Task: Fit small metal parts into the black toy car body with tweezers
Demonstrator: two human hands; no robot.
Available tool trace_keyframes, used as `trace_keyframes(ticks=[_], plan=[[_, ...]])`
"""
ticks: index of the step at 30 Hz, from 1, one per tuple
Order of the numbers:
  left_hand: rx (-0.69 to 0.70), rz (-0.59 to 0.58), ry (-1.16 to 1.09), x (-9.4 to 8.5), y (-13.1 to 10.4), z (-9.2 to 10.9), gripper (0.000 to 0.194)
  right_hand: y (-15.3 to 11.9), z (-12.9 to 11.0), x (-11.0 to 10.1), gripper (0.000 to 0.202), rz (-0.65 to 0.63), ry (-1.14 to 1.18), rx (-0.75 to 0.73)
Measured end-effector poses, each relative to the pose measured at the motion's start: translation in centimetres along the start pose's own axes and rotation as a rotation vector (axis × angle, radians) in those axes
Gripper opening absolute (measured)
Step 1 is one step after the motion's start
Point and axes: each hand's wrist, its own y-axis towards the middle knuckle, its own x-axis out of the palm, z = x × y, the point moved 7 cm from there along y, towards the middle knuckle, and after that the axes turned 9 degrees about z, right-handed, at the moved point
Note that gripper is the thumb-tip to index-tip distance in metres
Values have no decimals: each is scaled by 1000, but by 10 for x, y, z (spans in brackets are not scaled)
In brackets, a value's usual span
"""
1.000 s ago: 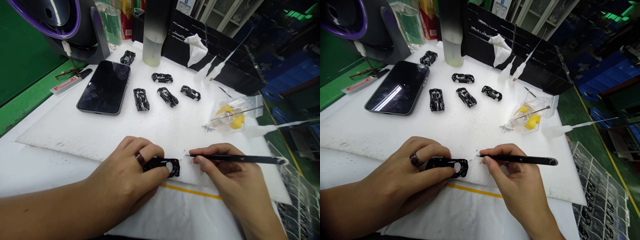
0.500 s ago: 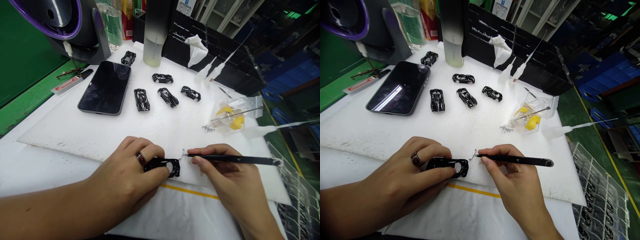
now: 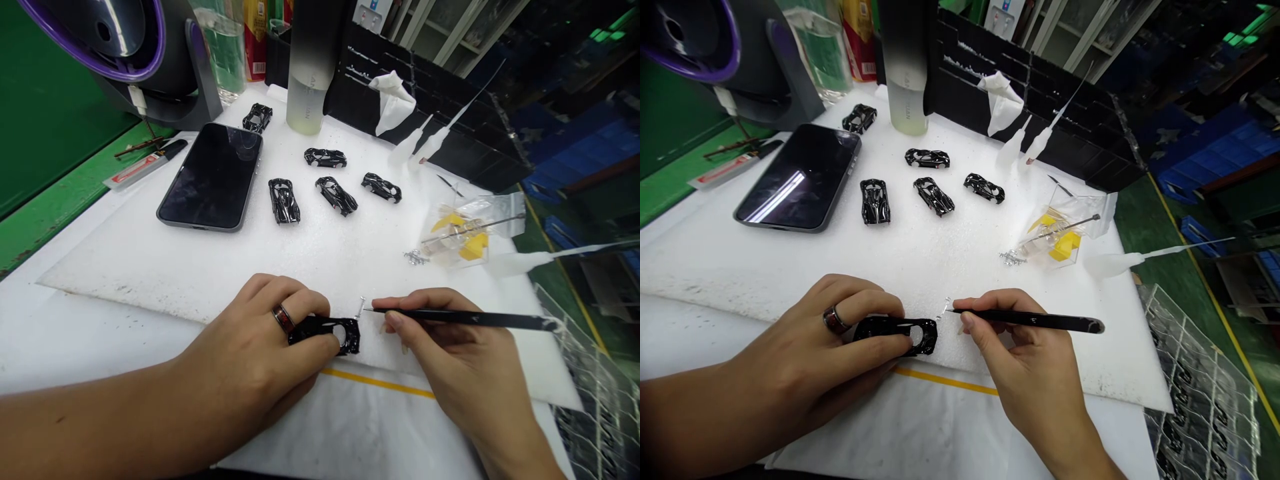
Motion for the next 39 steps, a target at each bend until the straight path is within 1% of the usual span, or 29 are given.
trace_keyframes(ticks=[7, 17, 23, 25, 28, 32, 34, 39], plan=[[1, 4, -1, 0, 1, 0, 22, 0, -1, 1, 13, 15, 9, 3], [6, 10, -10, -1, 0, 1, 23, -1, -3, 4, 12, 0, 46, 17], [5, 4, -10, 0, 0, 1, 23, -1, 0, 2, 12, -15, 116, 68], [0, 1, -12, 0, 0, 0, 24, -2, 0, 1, 12, -47, 168, 87], [-2, -7, -8, 0, 0, 0, 24, -5, -2, 2, 15, -132, 229, 118], [-9, -22, -14, 0, -1, -1, 26, -9, -1, 4, 17, -205, 189, 136], [-8, -25, -13, 0, -1, -1, 26, -10, 1, 6, 15, -224, 163, 137], [-10, -23, -9, -1, -1, 0, 24, -11, 3, 7, 12, -220, 94, 123]])
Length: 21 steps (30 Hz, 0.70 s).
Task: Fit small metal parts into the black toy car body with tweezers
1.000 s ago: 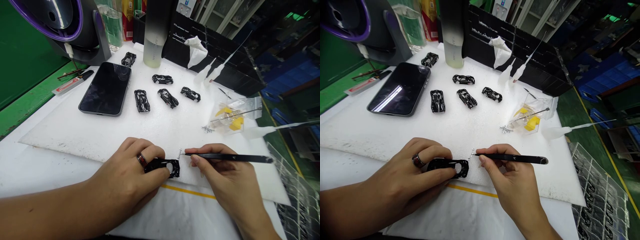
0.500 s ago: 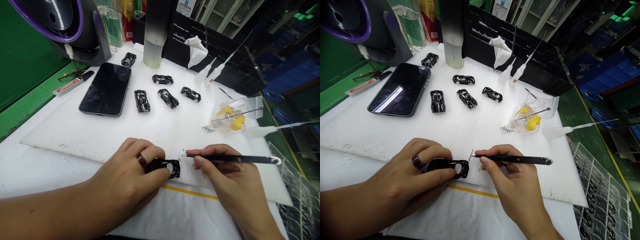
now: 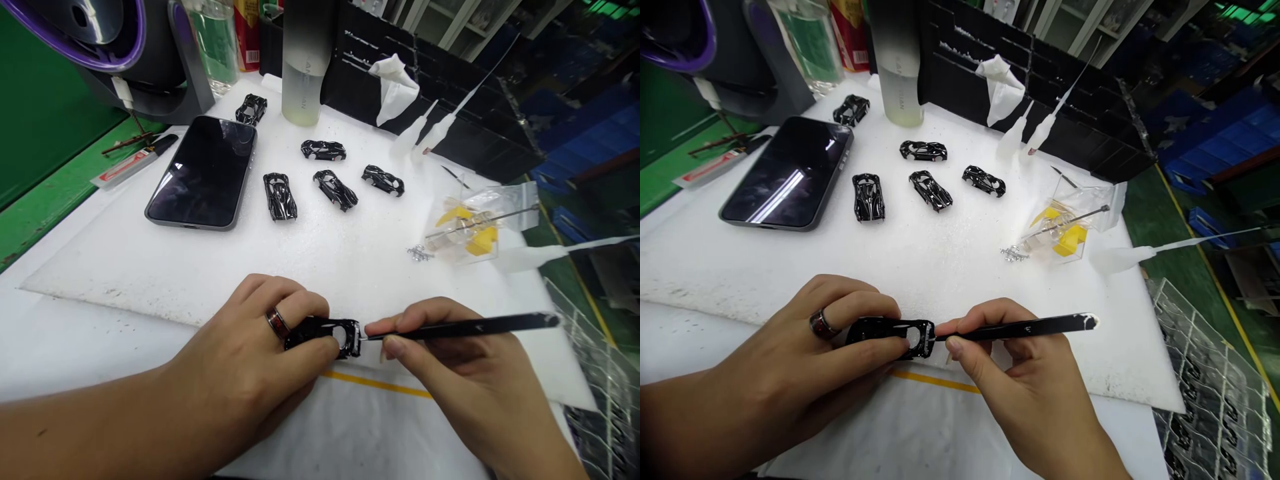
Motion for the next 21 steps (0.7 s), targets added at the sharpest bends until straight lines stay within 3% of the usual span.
trace_keyframes(ticks=[10, 21], plan=[[2, 5, -2, 0, 2, -1, 25, 0, -3, 1, 9, -3, -87, -74], [6, 10, 0, -1, 1, 0, 24, -3, -3, 2, 9, -6, -35, -88]])
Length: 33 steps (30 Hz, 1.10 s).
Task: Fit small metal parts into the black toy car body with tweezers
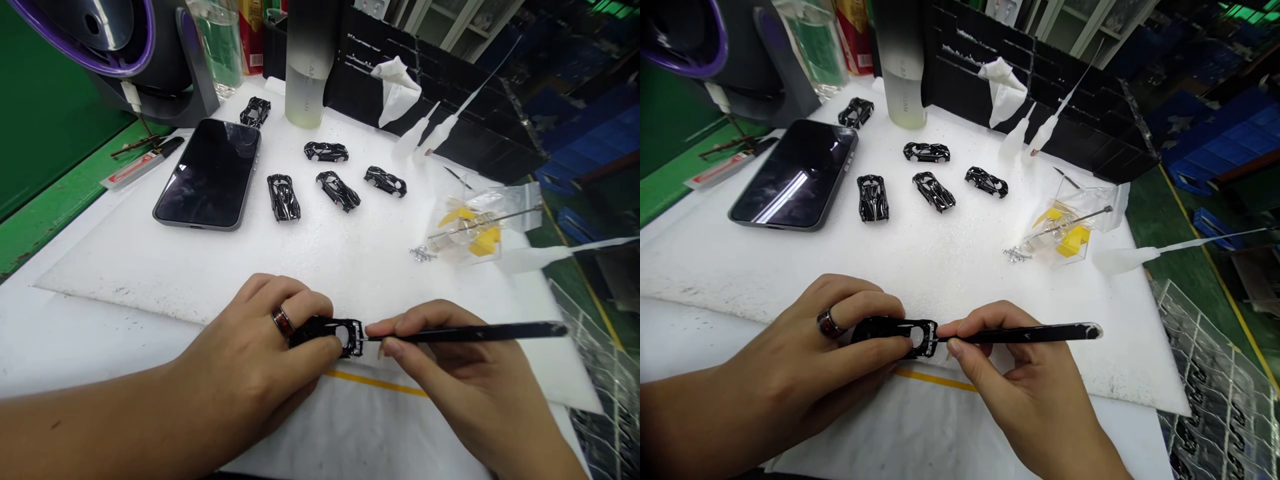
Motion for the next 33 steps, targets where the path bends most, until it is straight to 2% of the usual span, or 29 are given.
trace_keyframes(ticks=[5, 11, 23, 26, 29, 31, 33], plan=[[1, -9, -2, 0, 0, 1, 24, -1, 1, 1, 8, -8, -10, 24], [-4, -20, -13, 2, -1, 0, 23, 1, 0, -2, 9, 20, -5, -12], [-1, -11, -16, -1, 1, 2, 24, -4, -1, 2, 9, 51, -3, 73], [-3, -10, -16, -1, 0, 2, 25, -2, -6, 4, 4, 14, -53, -15], [-6, -20, -5, 0, 0, 1, 25, -4, -10, 4, 10, -30, -88, -175], [-4, -36, 21, 1, 1, 2, 26, -7, -4, 1, 14, -16, -94, -244], [9, -58, 64, 2, 3, 4, 26, -9, 13, -4, 17, 44, -46, -244]])
